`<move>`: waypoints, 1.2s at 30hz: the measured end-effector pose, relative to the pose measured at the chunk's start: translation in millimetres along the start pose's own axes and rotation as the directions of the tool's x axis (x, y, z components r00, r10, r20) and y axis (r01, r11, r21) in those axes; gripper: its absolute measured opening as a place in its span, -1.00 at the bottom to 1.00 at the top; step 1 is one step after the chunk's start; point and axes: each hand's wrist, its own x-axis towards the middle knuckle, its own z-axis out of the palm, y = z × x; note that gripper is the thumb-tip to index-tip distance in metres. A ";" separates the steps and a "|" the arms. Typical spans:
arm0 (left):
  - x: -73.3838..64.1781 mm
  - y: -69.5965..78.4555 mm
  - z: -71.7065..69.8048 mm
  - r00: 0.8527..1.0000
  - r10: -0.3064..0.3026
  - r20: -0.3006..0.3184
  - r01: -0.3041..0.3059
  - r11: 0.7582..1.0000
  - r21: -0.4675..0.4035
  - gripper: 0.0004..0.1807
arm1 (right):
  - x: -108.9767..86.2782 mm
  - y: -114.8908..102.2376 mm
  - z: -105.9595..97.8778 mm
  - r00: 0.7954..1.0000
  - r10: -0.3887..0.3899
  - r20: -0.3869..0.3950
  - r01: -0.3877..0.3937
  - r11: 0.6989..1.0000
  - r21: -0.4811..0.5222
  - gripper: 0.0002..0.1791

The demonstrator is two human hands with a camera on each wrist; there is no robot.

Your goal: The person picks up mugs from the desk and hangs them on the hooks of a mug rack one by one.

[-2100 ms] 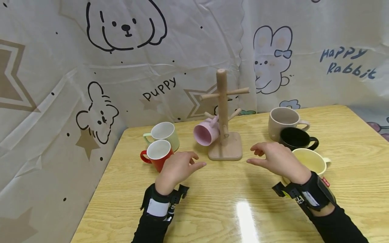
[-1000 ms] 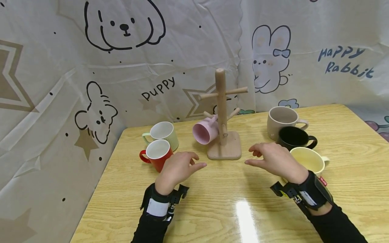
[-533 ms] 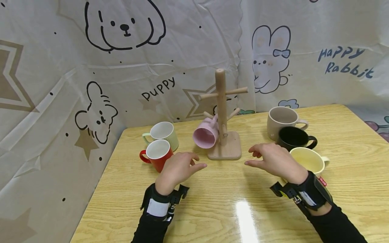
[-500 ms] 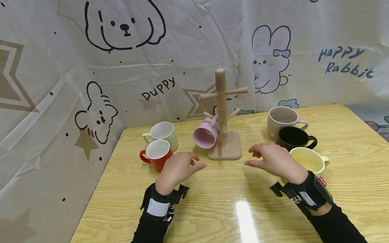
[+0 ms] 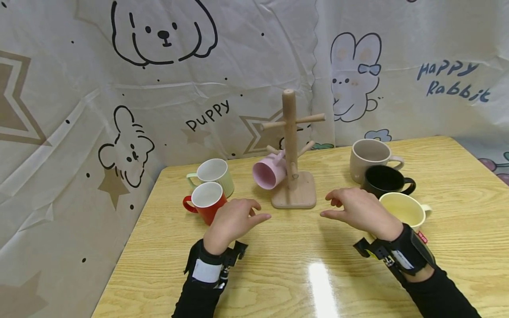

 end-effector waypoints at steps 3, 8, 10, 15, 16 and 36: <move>0.0 0.2 -0.6 1.000 0.000 0.004 0.000 1.000 -0.003 -0.56 | 0.1 0.2 0.3 1.000 -0.006 -0.001 0.006 1.000 -0.002 -0.57; 0.4 -0.7 0.1 1.000 0.009 0.005 -0.009 1.000 0.006 -0.58 | 0.5 0.9 1.1 1.000 -0.015 -0.003 0.015 1.000 -0.002 -0.57; 0.7 -0.7 0.6 1.000 0.012 0.005 -0.013 1.000 0.010 -0.58 | 0.5 1.0 1.6 1.000 -0.014 -0.002 0.014 1.000 -0.004 -0.57; 1.0 -1.0 1.0 1.000 0.007 0.015 -0.007 1.000 0.004 -0.57 | 0.7 1.1 2.7 1.000 -0.015 0.003 0.015 1.000 -0.010 -0.57; 0.9 -1.0 1.0 1.000 0.005 0.017 -0.005 1.000 0.002 -0.57 | 0.8 1.1 2.9 1.000 -0.016 0.004 0.016 1.000 -0.010 -0.57; 1.7 -2.1 0.5 1.000 -0.003 0.025 0.003 1.000 0.009 -0.56 | 2.6 2.4 3.5 0.999 -0.025 0.023 0.025 1.000 -0.003 -0.57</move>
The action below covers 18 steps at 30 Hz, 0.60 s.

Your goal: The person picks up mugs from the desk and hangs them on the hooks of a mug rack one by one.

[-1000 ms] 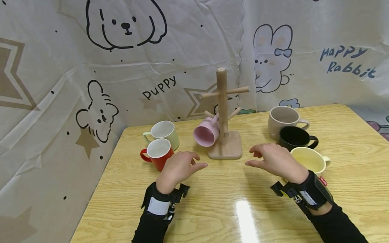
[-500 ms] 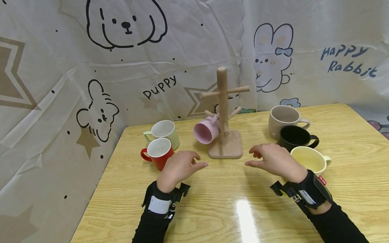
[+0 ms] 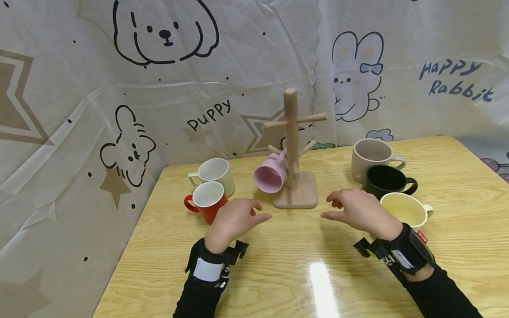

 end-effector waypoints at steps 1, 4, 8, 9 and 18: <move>-0.3 -0.2 -0.2 1.000 0.001 -0.002 -0.001 1.000 0.001 -0.56 | -0.4 0.0 -0.3 1.000 0.002 0.000 -0.002 1.000 -0.001 -0.57; -0.8 0.1 -1.0 1.000 -0.001 -0.007 0.001 1.000 0.004 -0.56 | -1.1 0.0 -0.9 1.000 0.004 -0.005 -0.004 1.000 -0.009 -0.57; -1.2 0.4 -1.3 1.000 -0.005 -0.013 0.005 1.000 -0.001 -0.56 | -1.4 0.0 -1.4 1.000 0.004 -0.006 -0.004 1.000 -0.008 -0.57; -1.5 0.4 -1.4 1.000 -0.005 -0.015 0.005 1.000 -0.002 -0.56 | -1.5 0.0 -1.6 1.000 0.005 -0.004 -0.005 1.000 -0.007 -0.57; -1.7 0.0 -0.9 1.000 -0.005 -0.016 0.005 1.000 0.001 -0.56 | -1.9 -0.4 -2.2 1.000 0.014 0.012 -0.014 1.000 -0.008 -0.57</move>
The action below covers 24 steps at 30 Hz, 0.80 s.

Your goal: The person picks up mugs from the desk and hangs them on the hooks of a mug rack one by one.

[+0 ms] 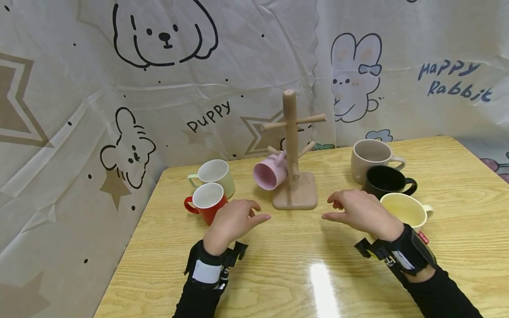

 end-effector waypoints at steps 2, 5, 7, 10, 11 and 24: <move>0.0 -0.2 0.0 1.000 0.001 0.002 -0.001 1.000 0.002 -0.56 | -0.1 0.0 0.2 1.000 0.001 0.001 -0.001 1.000 -0.001 -0.57; 0.0 -0.4 0.2 1.000 0.000 0.003 0.000 1.000 0.003 -0.57 | -0.2 0.2 0.5 1.000 0.001 -0.002 -0.001 1.000 -0.005 -0.57; -0.2 -0.5 0.2 1.000 0.000 0.003 0.000 1.000 0.004 -0.57 | -0.3 0.2 0.6 1.000 0.000 -0.003 0.000 1.000 -0.007 -0.57; -0.2 -0.7 0.3 1.000 0.001 0.003 -0.001 1.000 0.005 -0.57 | -0.3 0.0 0.4 1.000 0.003 -0.001 -0.003 1.000 -0.009 -0.57; -0.2 -0.8 0.3 1.000 0.001 0.003 -0.001 1.000 0.006 -0.57 | -0.2 0.0 0.3 1.000 0.003 0.000 -0.003 1.000 -0.009 -0.57; -0.2 -0.8 0.5 1.000 -0.002 0.007 0.002 1.000 0.002 -0.57 | -0.4 0.1 0.3 1.000 0.005 0.007 -0.005 1.000 -0.005 -0.57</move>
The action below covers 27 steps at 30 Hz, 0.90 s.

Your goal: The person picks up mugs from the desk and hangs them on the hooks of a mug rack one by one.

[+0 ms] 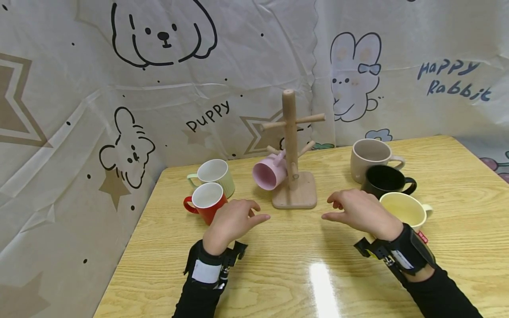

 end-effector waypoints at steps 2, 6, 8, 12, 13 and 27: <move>0.2 0.0 -0.1 1.000 -0.002 0.003 0.002 1.000 0.000 -0.57 | -0.1 0.1 0.2 1.000 -0.003 -0.003 0.003 1.000 -0.004 -0.57; 0.3 -0.1 0.0 1.000 -0.004 0.004 0.004 1.000 0.002 -0.57 | -0.4 0.1 0.3 1.000 -0.007 -0.008 0.007 1.000 -0.012 -0.58; 0.2 0.0 0.1 1.000 -0.004 0.004 0.004 1.000 0.003 -0.58 | -0.4 0.1 0.4 1.000 -0.008 -0.009 0.007 1.000 -0.014 -0.58; 0.2 0.2 0.0 1.000 -0.004 0.005 0.004 1.000 0.000 -0.58 | -0.2 0.5 0.5 1.000 -0.006 -0.008 0.006 1.000 -0.015 -0.57; 0.2 0.3 0.1 1.000 -0.003 0.005 0.003 1.000 0.000 -0.58 | -0.3 0.7 0.6 1.000 -0.006 -0.007 0.006 1.000 -0.015 -0.57; 0.8 0.7 0.6 1.000 -0.002 0.008 0.002 1.000 0.000 -0.56 | -0.1 0.8 1.1 1.000 -0.016 -0.008 0.016 1.000 -0.022 -0.57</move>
